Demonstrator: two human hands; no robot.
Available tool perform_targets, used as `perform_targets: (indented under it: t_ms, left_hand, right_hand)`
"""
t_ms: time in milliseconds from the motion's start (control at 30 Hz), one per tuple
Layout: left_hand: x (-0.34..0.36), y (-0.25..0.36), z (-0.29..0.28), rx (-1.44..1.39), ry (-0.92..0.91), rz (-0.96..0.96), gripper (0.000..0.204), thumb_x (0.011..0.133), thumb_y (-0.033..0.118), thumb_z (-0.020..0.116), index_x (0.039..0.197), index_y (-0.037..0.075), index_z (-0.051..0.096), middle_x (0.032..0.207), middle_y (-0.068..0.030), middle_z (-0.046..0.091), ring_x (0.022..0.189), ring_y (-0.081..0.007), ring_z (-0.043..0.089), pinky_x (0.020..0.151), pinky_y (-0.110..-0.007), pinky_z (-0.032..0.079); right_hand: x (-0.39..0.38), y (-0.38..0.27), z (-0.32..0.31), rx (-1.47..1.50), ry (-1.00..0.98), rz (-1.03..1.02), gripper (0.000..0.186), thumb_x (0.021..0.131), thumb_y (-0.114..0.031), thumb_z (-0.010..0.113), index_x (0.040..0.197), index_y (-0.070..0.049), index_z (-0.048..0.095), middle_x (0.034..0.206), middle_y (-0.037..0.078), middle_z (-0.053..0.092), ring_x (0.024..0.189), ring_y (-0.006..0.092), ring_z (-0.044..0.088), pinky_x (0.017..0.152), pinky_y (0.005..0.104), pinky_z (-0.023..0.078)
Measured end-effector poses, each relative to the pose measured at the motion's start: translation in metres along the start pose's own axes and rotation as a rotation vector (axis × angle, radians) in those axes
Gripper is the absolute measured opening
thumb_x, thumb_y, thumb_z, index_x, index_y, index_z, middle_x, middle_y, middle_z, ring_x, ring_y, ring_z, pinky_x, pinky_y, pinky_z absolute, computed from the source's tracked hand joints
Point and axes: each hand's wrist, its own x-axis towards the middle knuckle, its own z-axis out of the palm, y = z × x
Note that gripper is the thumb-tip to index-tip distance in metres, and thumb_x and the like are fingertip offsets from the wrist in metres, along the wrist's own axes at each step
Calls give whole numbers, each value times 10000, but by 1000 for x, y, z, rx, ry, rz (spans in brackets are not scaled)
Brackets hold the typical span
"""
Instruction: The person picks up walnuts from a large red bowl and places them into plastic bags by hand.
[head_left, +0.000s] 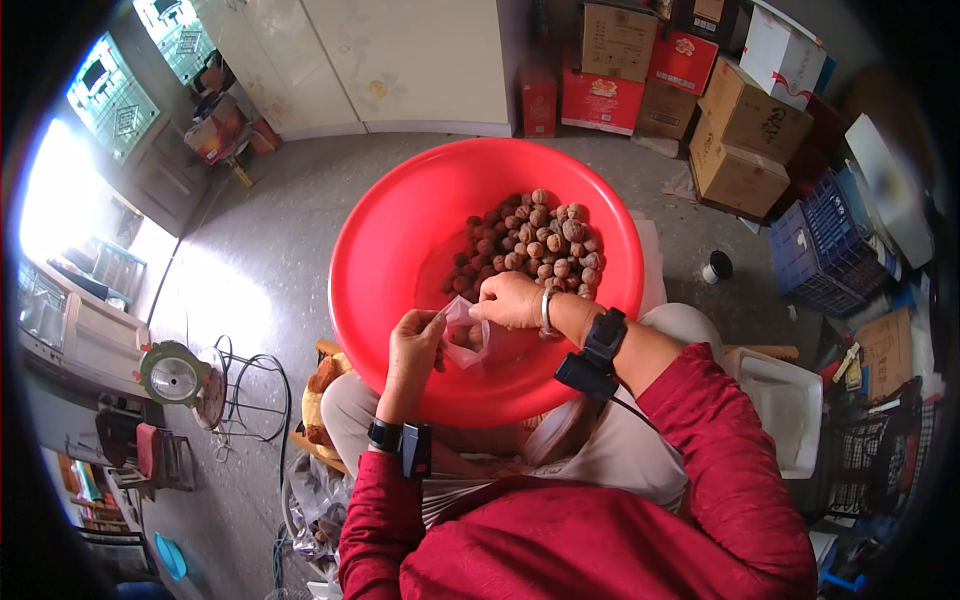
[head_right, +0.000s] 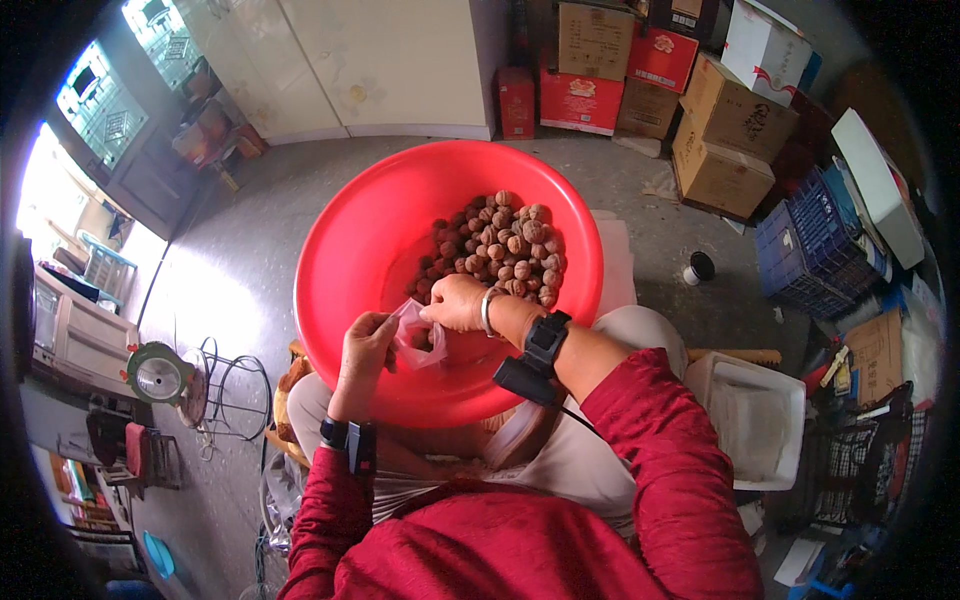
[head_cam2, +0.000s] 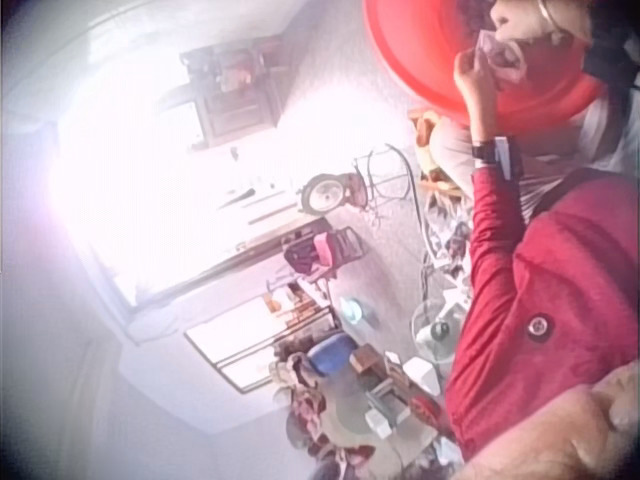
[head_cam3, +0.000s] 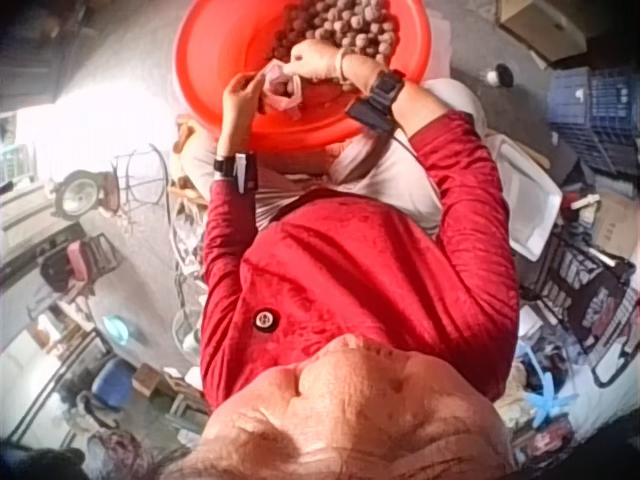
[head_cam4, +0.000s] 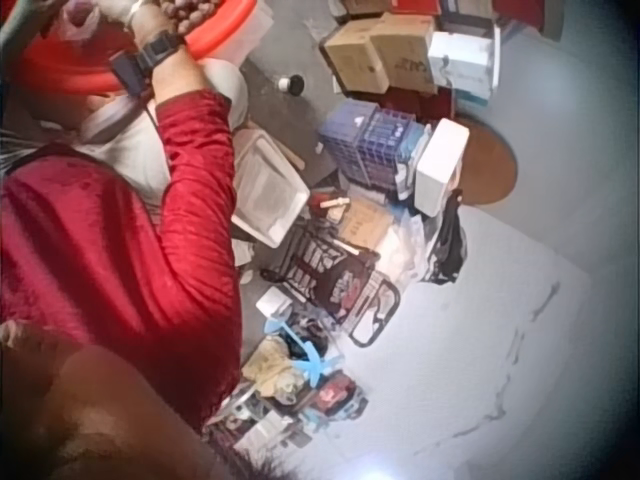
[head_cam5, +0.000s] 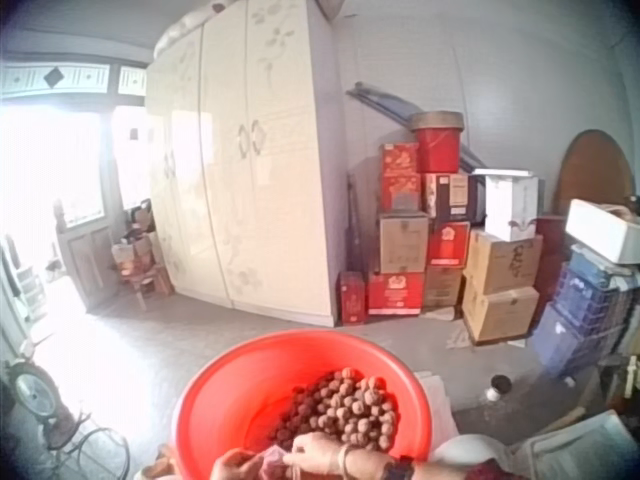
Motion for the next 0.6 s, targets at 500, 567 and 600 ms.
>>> perform_targets:
  t_ms: [500, 567, 600]
  left_hand:
    - [-4, -1, 2, -21, -7, -29, 207, 939, 202, 614, 959, -4, 611, 624, -28, 549, 446, -97, 490, 373, -245, 397]
    - [-4, 0, 2, -15, 1, -2, 209, 939, 203, 614, 964, -4, 611, 626, -29, 549, 443, -100, 487, 374, -247, 397]
    - [-4, 0, 3, -16, -1, -18, 210, 938, 203, 614, 967, -4, 611, 627, -30, 549, 442, -101, 486, 374, -248, 397]
  right_hand:
    - [-9, -19, -10, 193, 66, -175, 219, 804, -90, 643, 1005, -7, 614, 847, 74, 663, 786, 137, 616, 694, 288, 506]
    - [-12, -22, -7, 218, 76, -213, 225, 822, -109, 665, 1019, -13, 613, 894, 78, 669, 838, 142, 621, 749, 297, 509]
    - [-13, -25, -4, 270, 62, -221, 258, 812, -149, 691, 1021, -17, 617, 906, 96, 673, 853, 165, 633, 754, 309, 513]
